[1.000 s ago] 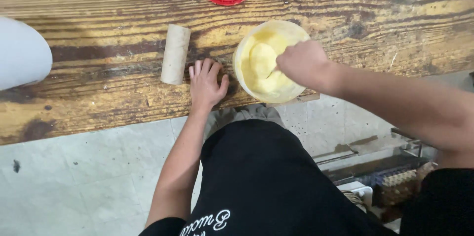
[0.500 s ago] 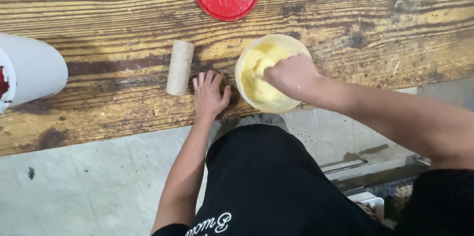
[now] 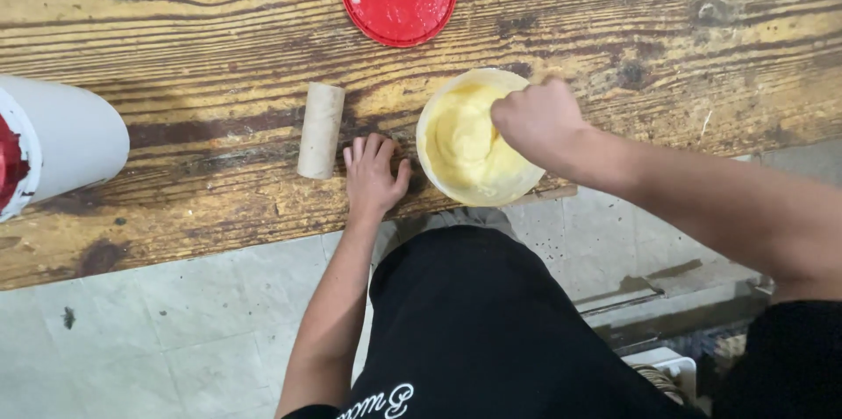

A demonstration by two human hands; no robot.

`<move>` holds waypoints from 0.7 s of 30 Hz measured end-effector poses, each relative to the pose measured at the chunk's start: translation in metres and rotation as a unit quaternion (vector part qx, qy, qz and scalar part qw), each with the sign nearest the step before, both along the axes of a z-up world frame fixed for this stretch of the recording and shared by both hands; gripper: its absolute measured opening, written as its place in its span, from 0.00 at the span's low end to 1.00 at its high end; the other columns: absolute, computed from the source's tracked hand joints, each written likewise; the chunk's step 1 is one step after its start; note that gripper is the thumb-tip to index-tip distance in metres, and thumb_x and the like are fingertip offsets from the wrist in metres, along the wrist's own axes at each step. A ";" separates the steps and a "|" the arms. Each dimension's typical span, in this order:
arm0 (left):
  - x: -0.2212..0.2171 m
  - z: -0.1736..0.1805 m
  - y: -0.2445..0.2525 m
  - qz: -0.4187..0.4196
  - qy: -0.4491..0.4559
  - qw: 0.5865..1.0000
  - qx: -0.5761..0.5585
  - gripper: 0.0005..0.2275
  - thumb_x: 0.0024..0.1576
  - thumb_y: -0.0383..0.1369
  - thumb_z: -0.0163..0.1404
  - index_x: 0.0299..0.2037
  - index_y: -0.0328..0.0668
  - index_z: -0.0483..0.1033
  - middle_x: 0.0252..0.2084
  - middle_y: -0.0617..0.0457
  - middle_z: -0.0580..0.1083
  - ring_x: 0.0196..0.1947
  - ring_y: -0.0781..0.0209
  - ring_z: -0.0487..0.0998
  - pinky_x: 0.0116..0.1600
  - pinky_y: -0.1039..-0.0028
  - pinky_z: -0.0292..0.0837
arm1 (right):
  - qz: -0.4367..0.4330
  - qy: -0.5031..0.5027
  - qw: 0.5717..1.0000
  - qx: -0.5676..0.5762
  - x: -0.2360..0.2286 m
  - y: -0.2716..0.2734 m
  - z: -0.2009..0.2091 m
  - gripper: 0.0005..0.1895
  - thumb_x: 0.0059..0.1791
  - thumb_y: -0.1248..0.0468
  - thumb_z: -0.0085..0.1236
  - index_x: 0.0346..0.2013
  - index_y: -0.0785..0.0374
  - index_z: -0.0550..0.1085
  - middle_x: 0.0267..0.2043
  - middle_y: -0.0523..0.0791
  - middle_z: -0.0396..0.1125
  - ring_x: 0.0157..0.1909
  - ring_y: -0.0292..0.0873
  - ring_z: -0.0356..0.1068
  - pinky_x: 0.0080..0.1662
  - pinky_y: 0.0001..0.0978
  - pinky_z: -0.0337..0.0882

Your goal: The person stirs a yellow, creamy substance in a white bowl using a metal spoon. They hold the bowl steady with their left hand while mixing with their right hand. The task is performed on a wooden table with other items like a red lid and a mug nearby.

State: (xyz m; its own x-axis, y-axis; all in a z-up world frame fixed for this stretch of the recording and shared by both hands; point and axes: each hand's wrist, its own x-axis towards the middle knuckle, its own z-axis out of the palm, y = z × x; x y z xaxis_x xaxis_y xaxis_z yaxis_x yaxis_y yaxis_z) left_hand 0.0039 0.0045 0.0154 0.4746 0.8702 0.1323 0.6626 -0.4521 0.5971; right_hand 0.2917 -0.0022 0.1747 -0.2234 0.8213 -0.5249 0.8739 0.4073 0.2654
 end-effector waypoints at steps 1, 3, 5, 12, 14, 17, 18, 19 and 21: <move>0.000 0.001 0.000 -0.002 -0.004 1.000 0.000 0.09 0.51 0.44 0.53 0.35 0.55 0.70 0.39 0.59 0.65 0.46 0.55 0.67 0.49 0.63 0.59 | 0.005 0.052 0.999 0.017 -0.016 0.000 0.026 0.15 0.53 0.60 0.48 0.22 0.49 0.76 0.20 0.42 0.71 0.27 0.48 0.77 0.30 0.48 0.74; 0.001 -0.001 0.000 -0.002 -0.008 1.000 -0.001 0.09 0.51 0.43 0.53 0.36 0.55 0.70 0.39 0.59 0.64 0.46 0.55 0.66 0.48 0.63 0.59 | 0.013 0.103 0.994 0.033 -0.029 -0.003 0.046 0.15 0.54 0.60 0.46 0.26 0.50 0.77 0.22 0.42 0.73 0.28 0.48 0.78 0.32 0.47 0.77; 0.001 -0.007 0.000 0.000 0.000 1.000 0.006 0.10 0.51 0.45 0.52 0.36 0.55 0.70 0.39 0.58 0.65 0.47 0.54 0.67 0.49 0.62 0.60 | -0.061 0.099 0.983 -0.140 -0.022 -0.011 0.032 0.23 0.55 0.48 0.43 0.26 0.53 0.79 0.23 0.47 0.73 0.31 0.55 0.78 0.34 0.53 0.76; 0.000 -0.002 0.000 0.003 -0.003 1.000 0.004 0.11 0.50 0.45 0.53 0.37 0.54 0.70 0.39 0.58 0.65 0.48 0.53 0.67 0.50 0.61 0.60 | 0.065 0.137 0.985 0.082 -0.023 -0.007 0.033 0.14 0.53 0.59 0.47 0.24 0.48 0.75 0.20 0.41 0.72 0.26 0.45 0.77 0.32 0.42 0.76; -0.001 -0.001 -0.002 -0.002 0.008 1.000 -0.002 0.11 0.51 0.45 0.52 0.37 0.54 0.70 0.40 0.58 0.65 0.48 0.54 0.67 0.49 0.62 0.60 | -0.016 0.090 0.994 -0.060 -0.015 -0.018 0.014 0.24 0.55 0.46 0.41 0.21 0.48 0.76 0.23 0.43 0.73 0.30 0.51 0.78 0.33 0.51 0.75; 0.000 0.007 -0.001 -0.003 -0.011 1.000 -0.025 0.07 0.52 0.41 0.52 0.35 0.53 0.70 0.39 0.58 0.64 0.45 0.54 0.65 0.48 0.63 0.58 | 0.050 0.004 0.998 0.049 0.006 -0.004 -0.010 0.14 0.50 0.60 0.47 0.21 0.44 0.74 0.21 0.37 0.72 0.28 0.45 0.77 0.33 0.50 0.72; -0.001 0.007 -0.003 -0.003 -0.011 1.000 -0.025 0.07 0.52 0.41 0.52 0.35 0.53 0.70 0.39 0.58 0.64 0.45 0.54 0.65 0.48 0.63 0.58 | 0.049 0.003 0.998 0.049 -0.005 -0.002 0.004 0.14 0.50 0.60 0.47 0.21 0.44 0.74 0.21 0.37 0.72 0.28 0.45 0.77 0.33 0.50 0.72; -0.001 0.007 -0.002 -0.004 -0.005 1.000 -0.023 0.08 0.52 0.42 0.52 0.35 0.52 0.71 0.39 0.57 0.64 0.45 0.54 0.65 0.48 0.63 0.58 | 0.138 0.086 0.979 0.124 -0.015 0.001 0.019 0.11 0.47 0.60 0.50 0.21 0.44 0.73 0.19 0.36 0.70 0.25 0.42 0.75 0.33 0.42 0.70; -0.001 0.010 -0.002 -0.005 0.001 1.000 -0.023 0.09 0.52 0.42 0.53 0.36 0.51 0.71 0.39 0.57 0.65 0.46 0.53 0.65 0.49 0.62 0.58 | 0.223 0.168 0.940 0.195 -0.021 0.003 0.025 0.07 0.44 0.60 0.53 0.21 0.44 0.71 0.17 0.35 0.69 0.22 0.39 0.73 0.32 0.34 0.67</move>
State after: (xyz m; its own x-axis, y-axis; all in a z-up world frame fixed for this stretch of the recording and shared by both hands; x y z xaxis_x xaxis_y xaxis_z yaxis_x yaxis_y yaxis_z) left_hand 0.0024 0.0025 0.0254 0.4840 0.8703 0.0912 0.6594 -0.4313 0.6158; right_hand 0.2707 0.0013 0.1999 -0.6910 0.7216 -0.0420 0.6999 0.6824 0.2106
